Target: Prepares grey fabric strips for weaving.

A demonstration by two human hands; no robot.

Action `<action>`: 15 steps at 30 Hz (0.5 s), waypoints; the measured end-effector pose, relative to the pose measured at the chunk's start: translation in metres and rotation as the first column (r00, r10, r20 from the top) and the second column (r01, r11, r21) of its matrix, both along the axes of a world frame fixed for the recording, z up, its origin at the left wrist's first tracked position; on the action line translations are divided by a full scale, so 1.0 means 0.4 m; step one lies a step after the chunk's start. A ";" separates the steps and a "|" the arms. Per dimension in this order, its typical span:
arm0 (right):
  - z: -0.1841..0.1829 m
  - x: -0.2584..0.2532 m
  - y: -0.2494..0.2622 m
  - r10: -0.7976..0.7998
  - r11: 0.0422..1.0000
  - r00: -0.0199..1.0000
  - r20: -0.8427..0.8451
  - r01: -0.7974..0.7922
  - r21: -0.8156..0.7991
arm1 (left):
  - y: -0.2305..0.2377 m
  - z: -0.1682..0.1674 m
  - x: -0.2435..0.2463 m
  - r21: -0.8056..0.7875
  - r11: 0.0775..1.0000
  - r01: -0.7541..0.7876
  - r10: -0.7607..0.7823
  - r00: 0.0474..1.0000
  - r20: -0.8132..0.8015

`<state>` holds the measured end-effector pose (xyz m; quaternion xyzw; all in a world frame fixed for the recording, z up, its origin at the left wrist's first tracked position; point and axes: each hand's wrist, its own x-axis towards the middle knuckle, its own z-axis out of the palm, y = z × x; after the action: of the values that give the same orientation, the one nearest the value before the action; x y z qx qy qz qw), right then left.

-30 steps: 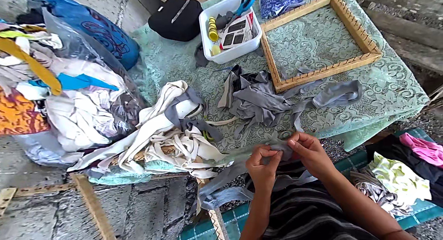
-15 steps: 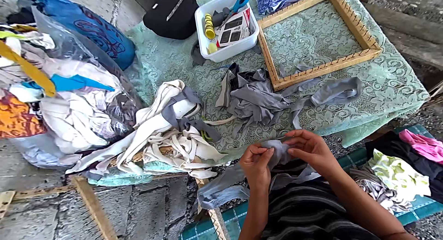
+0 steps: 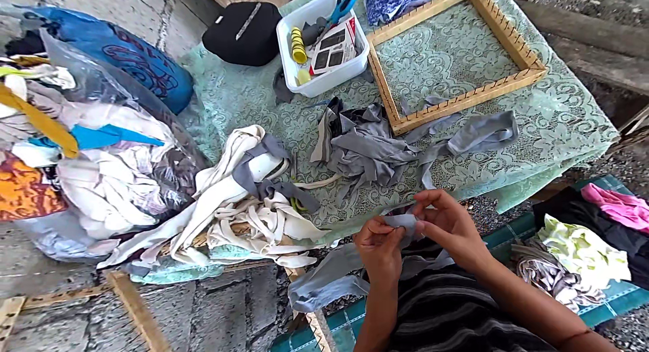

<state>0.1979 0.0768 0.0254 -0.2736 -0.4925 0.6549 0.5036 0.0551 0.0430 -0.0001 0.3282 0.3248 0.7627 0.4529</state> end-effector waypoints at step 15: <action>-0.030 -0.011 -0.008 0.125 0.965 0.980 -0.156 -0.156 -0.210 | 0.007 -0.016 -0.007 0.022 0.961 0.277 -0.267 0.898 0.351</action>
<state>0.1937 0.0735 0.0136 -0.2452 -0.3978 0.7575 0.4560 0.0522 0.0459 -0.0065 0.2228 0.2006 0.7335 0.6100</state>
